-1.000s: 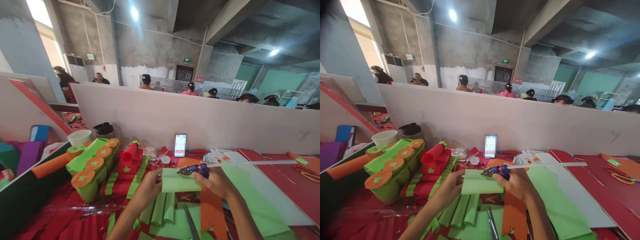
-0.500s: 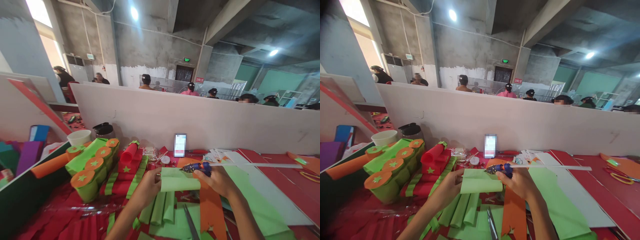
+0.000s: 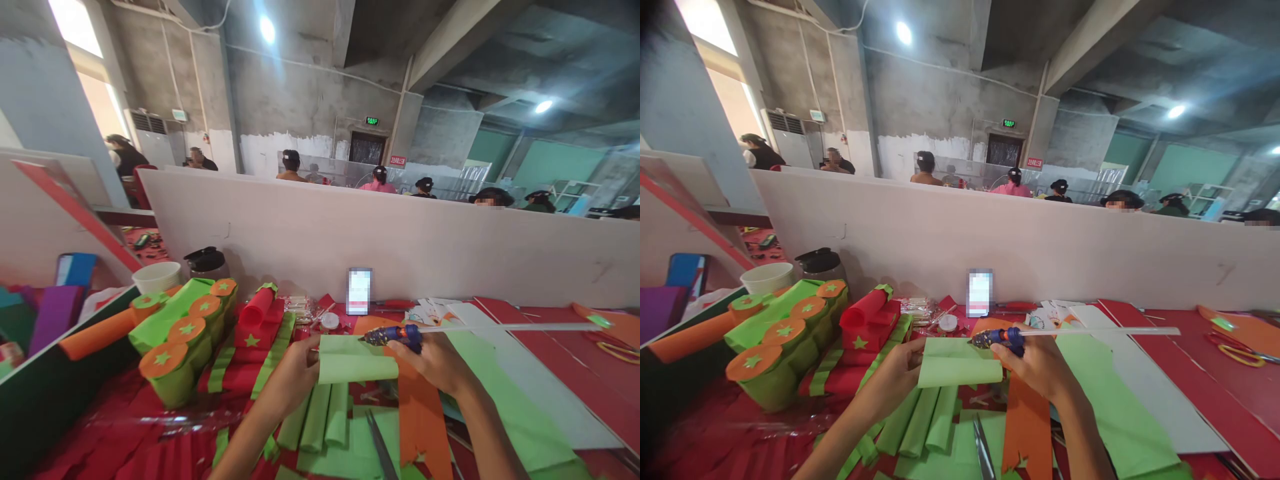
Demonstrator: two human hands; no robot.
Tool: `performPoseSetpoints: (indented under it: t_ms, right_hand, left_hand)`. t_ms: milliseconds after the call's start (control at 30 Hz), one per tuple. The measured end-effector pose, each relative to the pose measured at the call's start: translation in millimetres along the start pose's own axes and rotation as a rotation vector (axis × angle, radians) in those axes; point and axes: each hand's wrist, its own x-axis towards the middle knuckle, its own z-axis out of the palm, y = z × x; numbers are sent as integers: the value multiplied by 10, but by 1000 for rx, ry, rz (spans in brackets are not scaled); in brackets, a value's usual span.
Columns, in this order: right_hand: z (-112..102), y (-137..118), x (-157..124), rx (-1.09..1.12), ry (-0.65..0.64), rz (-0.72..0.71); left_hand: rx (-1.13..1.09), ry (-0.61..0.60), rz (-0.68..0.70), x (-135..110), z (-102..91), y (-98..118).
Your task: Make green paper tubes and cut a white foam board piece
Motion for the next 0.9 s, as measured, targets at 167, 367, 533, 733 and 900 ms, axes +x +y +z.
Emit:
performPoseSetpoints:
  t_ms: [167, 367, 533, 733, 900]
  right_hand:
    - [-35, 91, -45, 94, -46, -18]
    - [-63, 192, -49, 76, 15, 7]
    - [-4, 89, -6, 36, 59, -11]
    - [-32, 52, -12, -2, -23, -25]
    - [-39, 102, -11, -65, 69, 26]
  left_hand:
    - [-22, -9, -16, 2, -30, -22]
    - [-9, -16, -7, 5, -37, 0]
    - [13, -15, -23, 7, -20, -4]
    - [-40, -18, -10, 0, -7, 15]
    - [-56, -14, -21, -6, 5, 50]
